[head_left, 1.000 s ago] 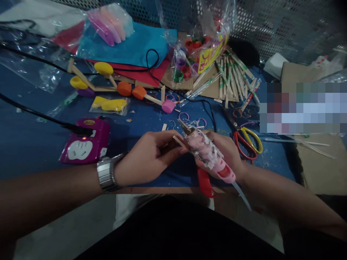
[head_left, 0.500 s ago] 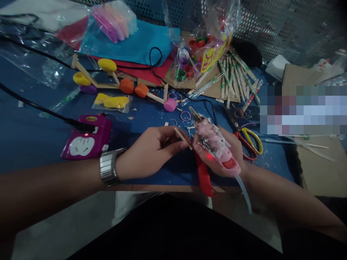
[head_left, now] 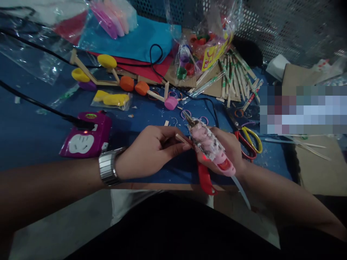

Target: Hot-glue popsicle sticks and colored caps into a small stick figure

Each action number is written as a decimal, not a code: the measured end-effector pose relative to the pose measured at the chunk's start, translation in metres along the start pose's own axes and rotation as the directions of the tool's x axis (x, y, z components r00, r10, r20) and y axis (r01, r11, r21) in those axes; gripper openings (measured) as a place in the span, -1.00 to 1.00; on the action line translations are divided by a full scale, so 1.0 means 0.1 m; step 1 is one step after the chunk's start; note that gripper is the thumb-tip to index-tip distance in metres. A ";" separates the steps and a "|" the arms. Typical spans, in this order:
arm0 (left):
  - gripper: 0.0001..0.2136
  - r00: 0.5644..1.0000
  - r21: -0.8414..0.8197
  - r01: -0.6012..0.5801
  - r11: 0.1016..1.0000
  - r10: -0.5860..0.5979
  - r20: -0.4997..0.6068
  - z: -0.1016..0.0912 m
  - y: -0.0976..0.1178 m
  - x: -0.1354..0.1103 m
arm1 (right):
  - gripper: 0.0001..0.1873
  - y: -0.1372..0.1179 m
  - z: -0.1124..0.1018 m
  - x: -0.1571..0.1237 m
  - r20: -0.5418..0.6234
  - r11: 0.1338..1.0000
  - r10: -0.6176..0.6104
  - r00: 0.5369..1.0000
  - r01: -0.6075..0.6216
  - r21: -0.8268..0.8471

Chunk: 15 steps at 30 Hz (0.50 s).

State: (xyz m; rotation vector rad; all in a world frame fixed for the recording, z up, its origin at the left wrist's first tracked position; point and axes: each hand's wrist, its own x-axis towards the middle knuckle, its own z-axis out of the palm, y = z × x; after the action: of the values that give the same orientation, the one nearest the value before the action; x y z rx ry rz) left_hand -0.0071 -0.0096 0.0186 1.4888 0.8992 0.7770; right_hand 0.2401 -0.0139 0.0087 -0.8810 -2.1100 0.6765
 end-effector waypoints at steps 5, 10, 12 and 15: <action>-0.95 1.000 -0.039 -0.015 0.999 0.015 0.003 0.04 -0.02 -0.01 | -0.73 0.04 0.04 -0.01 0.039 0.998 -0.021 0.999 0.018 0.059; -0.93 0.999 -0.053 -0.045 0.998 0.045 0.006 0.04 -0.01 -0.01 | -0.70 0.03 0.02 -0.01 0.079 0.995 -0.008 0.997 0.000 0.102; -0.91 0.999 -0.065 -0.036 0.997 0.036 0.006 0.04 0.01 0.00 | -0.67 0.02 0.03 -0.03 0.062 0.995 0.005 0.998 -0.012 0.104; -0.91 1.000 -0.107 -0.023 0.994 0.025 0.011 0.04 0.03 0.01 | -0.66 -0.01 0.04 -0.04 0.037 0.997 0.027 0.999 -0.029 0.076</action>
State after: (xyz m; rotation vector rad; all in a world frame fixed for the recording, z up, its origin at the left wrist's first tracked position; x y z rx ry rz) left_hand -0.0027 -0.0114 0.0206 1.4110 0.8190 0.8200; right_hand 0.2387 -0.0185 0.0050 -0.8638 -2.0925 0.7875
